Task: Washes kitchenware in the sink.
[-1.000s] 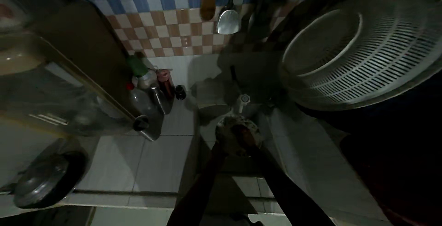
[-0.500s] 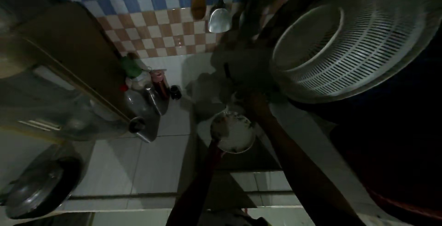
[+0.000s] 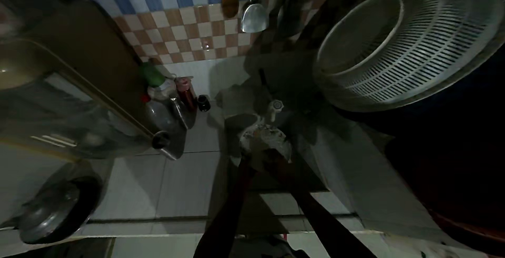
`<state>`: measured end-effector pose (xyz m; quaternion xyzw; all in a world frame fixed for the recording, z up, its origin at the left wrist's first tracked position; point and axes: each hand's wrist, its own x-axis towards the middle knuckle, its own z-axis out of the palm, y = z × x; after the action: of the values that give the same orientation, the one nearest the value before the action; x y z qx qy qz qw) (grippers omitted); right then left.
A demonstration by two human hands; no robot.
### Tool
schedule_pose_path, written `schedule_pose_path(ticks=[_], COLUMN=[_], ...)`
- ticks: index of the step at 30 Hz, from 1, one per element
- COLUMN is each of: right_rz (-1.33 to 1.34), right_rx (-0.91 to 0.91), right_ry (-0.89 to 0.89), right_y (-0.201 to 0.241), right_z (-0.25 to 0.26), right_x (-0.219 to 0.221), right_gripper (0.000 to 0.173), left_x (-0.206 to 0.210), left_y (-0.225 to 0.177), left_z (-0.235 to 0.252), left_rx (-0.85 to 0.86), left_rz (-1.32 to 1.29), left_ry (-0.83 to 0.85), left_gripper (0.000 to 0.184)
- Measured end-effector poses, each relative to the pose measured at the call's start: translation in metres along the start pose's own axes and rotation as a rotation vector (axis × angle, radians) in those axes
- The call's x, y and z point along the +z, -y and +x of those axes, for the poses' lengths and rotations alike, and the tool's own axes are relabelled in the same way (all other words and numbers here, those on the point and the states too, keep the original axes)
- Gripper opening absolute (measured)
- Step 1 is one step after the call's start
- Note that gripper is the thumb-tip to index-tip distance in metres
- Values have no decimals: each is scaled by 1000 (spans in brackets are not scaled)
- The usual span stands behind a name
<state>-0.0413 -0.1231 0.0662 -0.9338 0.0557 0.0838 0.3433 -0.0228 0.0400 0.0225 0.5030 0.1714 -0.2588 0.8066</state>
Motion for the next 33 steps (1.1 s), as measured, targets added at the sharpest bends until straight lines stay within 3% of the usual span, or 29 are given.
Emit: schedule_pose_path(ticks=[2, 7, 10, 13, 16, 20, 22, 25, 27, 29, 31, 32, 33], right_rz=[-74, -94, -143, -209, -200, -175, -155, -68, -67, -84, -73, -60, -70], right_rx=[-69, 49, -190, -396, -251, -314, -220, -143, -212, -262, -147, -100, -88], right_ry=[-9, -169, 1, -93, -155, -23, -61, -188, -52, -5, -129, -206, -237], right_y=[-10, -20, -18, -27, -19, 1, 4, -5, 1, 4, 0, 0, 1], right_z=[-1, -5, -3, 11, 19, 24, 27, 39, 38, 41, 46, 51, 53], right_x=[12, 5, 15, 30, 32, 31, 25, 31, 30, 26, 29, 30, 32], right_gripper=[32, 28, 30, 31, 38, 34, 32, 27, 28, 27, 29, 32, 35], left_x=[-3, -2, -4, -10, -2, -2, -6, -8, -6, -7, -13, -13, -12], left_y=[4, 6, 6, 11, 4, -2, 0, 0, -9, -18, -11, -6, -3], left_z=[3, -6, -9, -12, -13, -18, -19, -22, -29, -33, -35, -32, -29], left_rx=[17, 10, 57, 72, 15, 34, 42, 46, 71, 116, 152, 121, 65], left_rz=[0, -17, 46, 99, 21, 93, 128, 324, 640, 940, 787, 493, 257], left_ry=[11, 18, 72, 93, 55, 17, 30, 1, -14, 32, 46, 26, 15], left_gripper=[40, 43, 44, 46, 45, 42, 42, 42, 43, 57, 48, 37, 38])
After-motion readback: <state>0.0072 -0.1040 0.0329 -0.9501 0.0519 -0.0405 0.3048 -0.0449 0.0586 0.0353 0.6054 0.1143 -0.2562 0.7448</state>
